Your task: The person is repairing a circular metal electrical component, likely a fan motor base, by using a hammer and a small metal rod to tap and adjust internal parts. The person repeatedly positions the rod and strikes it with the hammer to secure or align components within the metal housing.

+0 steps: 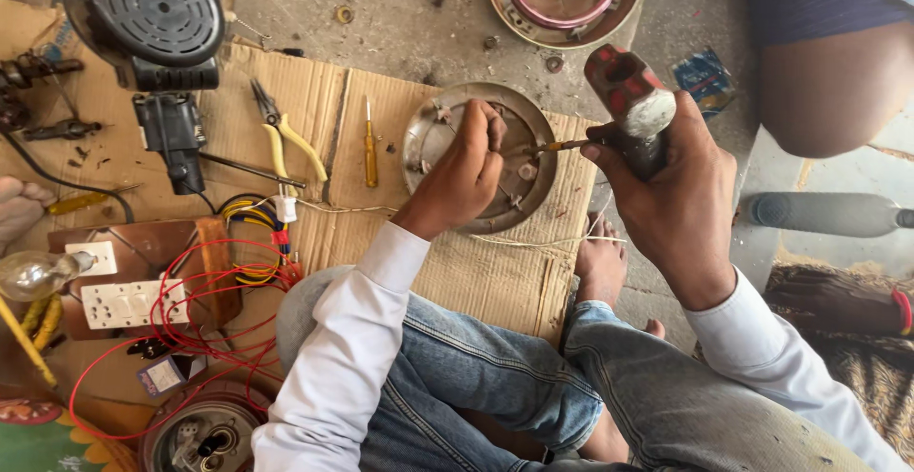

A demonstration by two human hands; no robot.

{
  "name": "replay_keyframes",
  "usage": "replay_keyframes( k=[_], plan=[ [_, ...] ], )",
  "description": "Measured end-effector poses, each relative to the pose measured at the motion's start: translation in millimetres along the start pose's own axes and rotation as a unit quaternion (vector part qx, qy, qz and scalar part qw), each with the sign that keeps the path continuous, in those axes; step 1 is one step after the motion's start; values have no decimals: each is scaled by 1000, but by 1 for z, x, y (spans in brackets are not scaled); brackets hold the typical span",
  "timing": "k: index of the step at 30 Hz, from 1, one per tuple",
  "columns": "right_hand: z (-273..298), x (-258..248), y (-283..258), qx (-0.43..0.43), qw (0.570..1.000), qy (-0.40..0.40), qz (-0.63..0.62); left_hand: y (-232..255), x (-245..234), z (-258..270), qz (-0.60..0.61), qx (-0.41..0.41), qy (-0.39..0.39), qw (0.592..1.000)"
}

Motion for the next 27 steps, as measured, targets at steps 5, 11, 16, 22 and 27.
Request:
replay_keyframes(
  k=[5, 11, 16, 22, 27],
  plan=[
    [5, -1, 8, 17, 999, 5, -32, 12, -4, -1, -97, 38, -4, 995],
    [5, 8, 21, 38, 999, -7, -18, 22, -11, -6, -41, -45, 3, 998],
    [3, 18, 26, 21, 999, 0, -25, 26, -9, -7, -77, -49, 6, 996],
    [-1, 30, 36, 19, 999, 4, -28, 17, -5, -6, -75, -66, 5, 995],
    [-2, 40, 41, 29, 1000, 1, -5, 15, -3, -5, -77, -72, 3, 994]
  ],
)
Point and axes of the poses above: each hand's wrist, its own z-axis away from the middle knuckle, its own x-axis out of the palm, y = z × x, the point moved 4 cm from there along -z, towards the middle knuckle, and after that the axes turned 2 degrees about x, right-handed, at the moved point
